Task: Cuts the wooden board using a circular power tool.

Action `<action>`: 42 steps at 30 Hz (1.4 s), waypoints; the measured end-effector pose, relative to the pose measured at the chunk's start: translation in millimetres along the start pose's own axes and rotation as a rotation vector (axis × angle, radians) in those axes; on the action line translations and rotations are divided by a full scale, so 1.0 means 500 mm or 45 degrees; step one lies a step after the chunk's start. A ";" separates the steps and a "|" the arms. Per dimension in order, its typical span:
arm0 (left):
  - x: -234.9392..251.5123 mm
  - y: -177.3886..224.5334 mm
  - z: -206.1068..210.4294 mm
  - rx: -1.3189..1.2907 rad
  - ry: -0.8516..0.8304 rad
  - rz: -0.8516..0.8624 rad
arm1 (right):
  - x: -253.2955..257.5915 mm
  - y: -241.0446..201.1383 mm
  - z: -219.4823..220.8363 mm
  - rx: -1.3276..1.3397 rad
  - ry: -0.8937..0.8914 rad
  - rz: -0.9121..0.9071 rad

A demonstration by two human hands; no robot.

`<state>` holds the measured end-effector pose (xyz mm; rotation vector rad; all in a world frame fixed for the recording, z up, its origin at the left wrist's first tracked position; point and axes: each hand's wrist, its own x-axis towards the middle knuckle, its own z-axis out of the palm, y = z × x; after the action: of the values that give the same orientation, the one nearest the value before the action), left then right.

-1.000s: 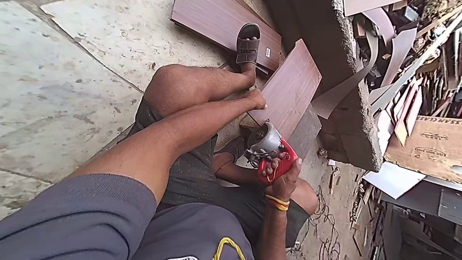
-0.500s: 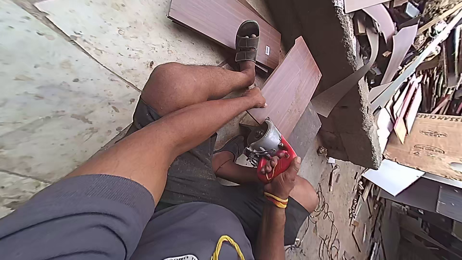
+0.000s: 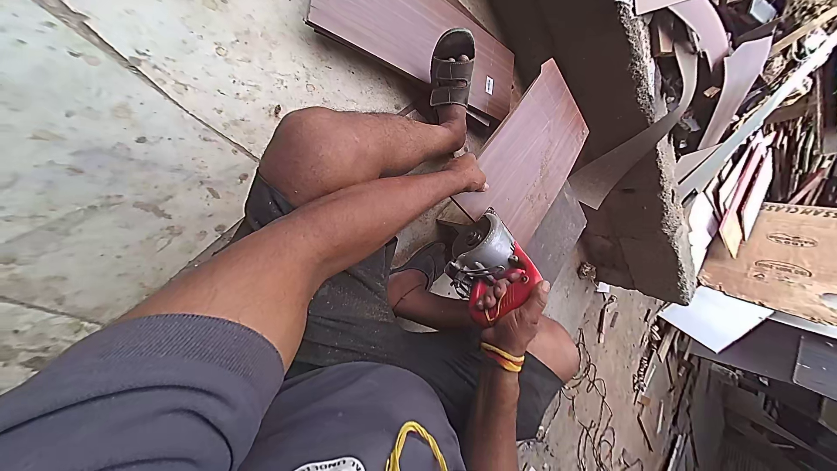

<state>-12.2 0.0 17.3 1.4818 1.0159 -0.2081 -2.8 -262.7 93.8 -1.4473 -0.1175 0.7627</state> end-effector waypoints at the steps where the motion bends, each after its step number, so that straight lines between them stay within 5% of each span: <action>1: 0.000 0.000 0.001 -0.006 0.002 0.000 | 0.001 0.000 0.000 -0.003 -0.001 -0.002; 42: 0.007 -0.002 -0.001 0.000 -0.023 0.019 | 0.026 -0.011 0.020 -0.059 0.052 -0.031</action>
<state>-11.4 1.8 14.3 1.4843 0.9904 -0.2106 4.2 -247.2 95.5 -1.5016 -0.1220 0.7141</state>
